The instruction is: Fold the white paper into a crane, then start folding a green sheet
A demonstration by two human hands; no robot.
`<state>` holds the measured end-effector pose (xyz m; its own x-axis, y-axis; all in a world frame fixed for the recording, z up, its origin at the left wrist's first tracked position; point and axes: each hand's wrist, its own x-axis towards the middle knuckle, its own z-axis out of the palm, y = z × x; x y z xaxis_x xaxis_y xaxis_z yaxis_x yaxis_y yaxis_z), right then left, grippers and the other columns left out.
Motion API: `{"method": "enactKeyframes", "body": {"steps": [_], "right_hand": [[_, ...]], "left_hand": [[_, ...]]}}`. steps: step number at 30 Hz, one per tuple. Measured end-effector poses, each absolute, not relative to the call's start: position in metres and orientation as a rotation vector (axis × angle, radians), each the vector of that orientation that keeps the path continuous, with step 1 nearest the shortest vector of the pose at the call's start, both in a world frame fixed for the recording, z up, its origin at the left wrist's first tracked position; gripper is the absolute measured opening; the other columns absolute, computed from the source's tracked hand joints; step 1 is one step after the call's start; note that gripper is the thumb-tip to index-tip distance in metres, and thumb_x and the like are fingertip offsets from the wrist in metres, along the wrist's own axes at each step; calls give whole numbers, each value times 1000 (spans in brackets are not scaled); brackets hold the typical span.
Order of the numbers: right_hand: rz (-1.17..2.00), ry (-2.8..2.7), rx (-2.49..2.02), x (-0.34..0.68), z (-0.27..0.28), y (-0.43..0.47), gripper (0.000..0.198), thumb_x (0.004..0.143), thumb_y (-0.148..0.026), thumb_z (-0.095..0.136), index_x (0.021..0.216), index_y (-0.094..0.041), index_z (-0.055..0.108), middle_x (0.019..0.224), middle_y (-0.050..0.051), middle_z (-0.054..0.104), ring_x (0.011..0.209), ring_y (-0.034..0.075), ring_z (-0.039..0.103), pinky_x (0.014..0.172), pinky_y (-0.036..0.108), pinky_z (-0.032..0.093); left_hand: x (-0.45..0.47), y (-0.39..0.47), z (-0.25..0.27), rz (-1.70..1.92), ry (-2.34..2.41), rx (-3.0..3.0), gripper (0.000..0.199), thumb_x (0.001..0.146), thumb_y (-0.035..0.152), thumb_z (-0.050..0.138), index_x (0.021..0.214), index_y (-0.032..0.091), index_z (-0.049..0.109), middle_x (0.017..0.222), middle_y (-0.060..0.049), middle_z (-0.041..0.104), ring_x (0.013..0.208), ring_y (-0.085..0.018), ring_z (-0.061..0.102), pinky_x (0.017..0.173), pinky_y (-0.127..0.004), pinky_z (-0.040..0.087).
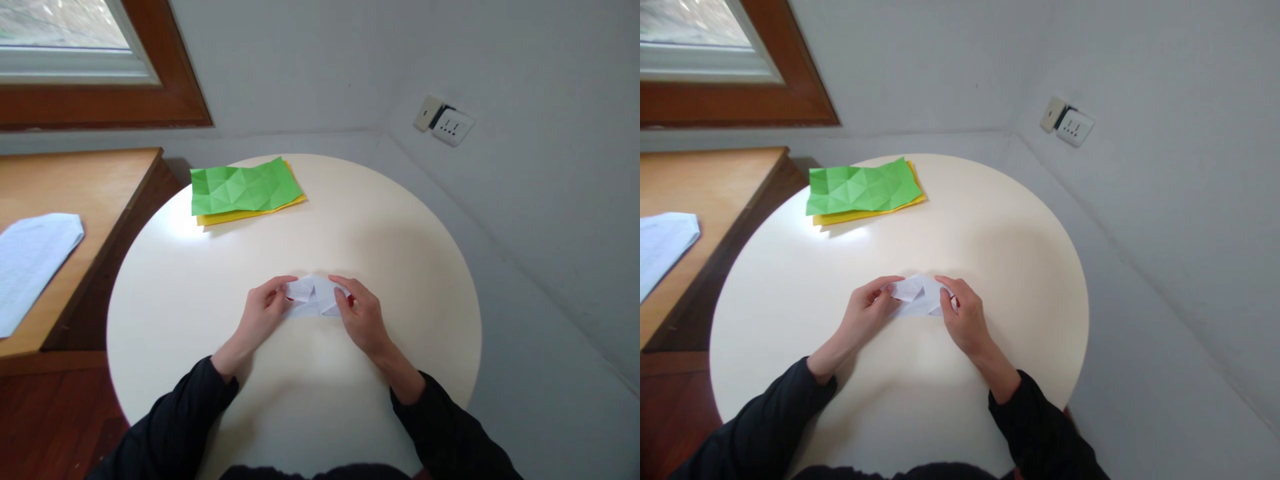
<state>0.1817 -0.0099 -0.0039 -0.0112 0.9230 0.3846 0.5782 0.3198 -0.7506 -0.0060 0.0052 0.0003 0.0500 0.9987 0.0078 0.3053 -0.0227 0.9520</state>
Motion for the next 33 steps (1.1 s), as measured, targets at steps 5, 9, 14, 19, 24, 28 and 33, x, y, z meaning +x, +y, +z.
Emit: {"method": "enactKeyframes", "body": {"steps": [5, 9, 14, 19, 24, 28, 33], "right_hand": [[506, -1618, -1404, 184, -6, -8, 24, 82, -22, 49, 100, -19, 64, 91, 6, 70, 62, 13, 59, 55, 26, 50], [655, -1583, -1372, 183, -11, -8, 26, 82, -23, 49, 104, -18, 62, 99, 7, 69, 77, 16, 65, 60, 26, 54], [714, -1620, -1351, 180, -12, -10, 28, 80, -20, 49, 106, -18, 59, 99, 7, 69, 81, 17, 66, 66, 27, 55], [670, -1636, -1429, 179, -10, -10, 28, 79, -22, 52, 105, -18, 59, 88, 5, 70, 69, 16, 65, 61, 26, 53], [587, -1689, -1390, 177, -7, -11, 25, 78, -20, 52, 101, -18, 60, 90, 6, 70, 73, 17, 66, 67, 27, 54], [554, -1743, -1378, 176, -3, -12, 16, 79, -20, 51, 91, -19, 61, 81, 4, 69, 68, 17, 64, 65, 27, 53], [549, -1755, -1400, 177, -1, -14, 11, 79, -21, 50, 83, -18, 59, 73, 3, 66, 59, 14, 60, 57, 24, 50]], "left_hand": [[-9, 5, 1, 1036, 1377, 1520, 26, 80, 28, 51, 94, 14, 68, 88, -7, 71, 74, -16, 61, 64, -24, 48], [-5, 7, 2, 1059, 1227, 1436, 36, 77, 35, 58, 106, 13, 61, 102, -11, 68, 83, -18, 62, 66, -25, 49], [2, 8, 4, 971, 1148, 1359, 50, 76, 37, 58, 118, 11, 51, 100, -12, 68, 79, -18, 63, 62, -25, 49], [5, 4, -2, 907, 1232, 1551, 40, 79, 31, 53, 114, 14, 57, 109, -14, 66, 92, -23, 62, 69, -31, 50], [5, 1, -4, 789, 1255, 1962, 30, 81, 24, 47, 105, 18, 64, 101, -10, 69, 96, -24, 59, 89, -43, 41], [6, -1, -4, 713, 1225, 2125, 26, 83, 22, 45, 102, 19, 63, 108, -9, 66, 105, -24, 56, 95, -44, 34], [6, -3, -4, 668, 1223, 2206, 25, 83, 22, 46, 104, 16, 60, 115, -12, 62, 109, -25, 52, 96, -45, 32]]}}
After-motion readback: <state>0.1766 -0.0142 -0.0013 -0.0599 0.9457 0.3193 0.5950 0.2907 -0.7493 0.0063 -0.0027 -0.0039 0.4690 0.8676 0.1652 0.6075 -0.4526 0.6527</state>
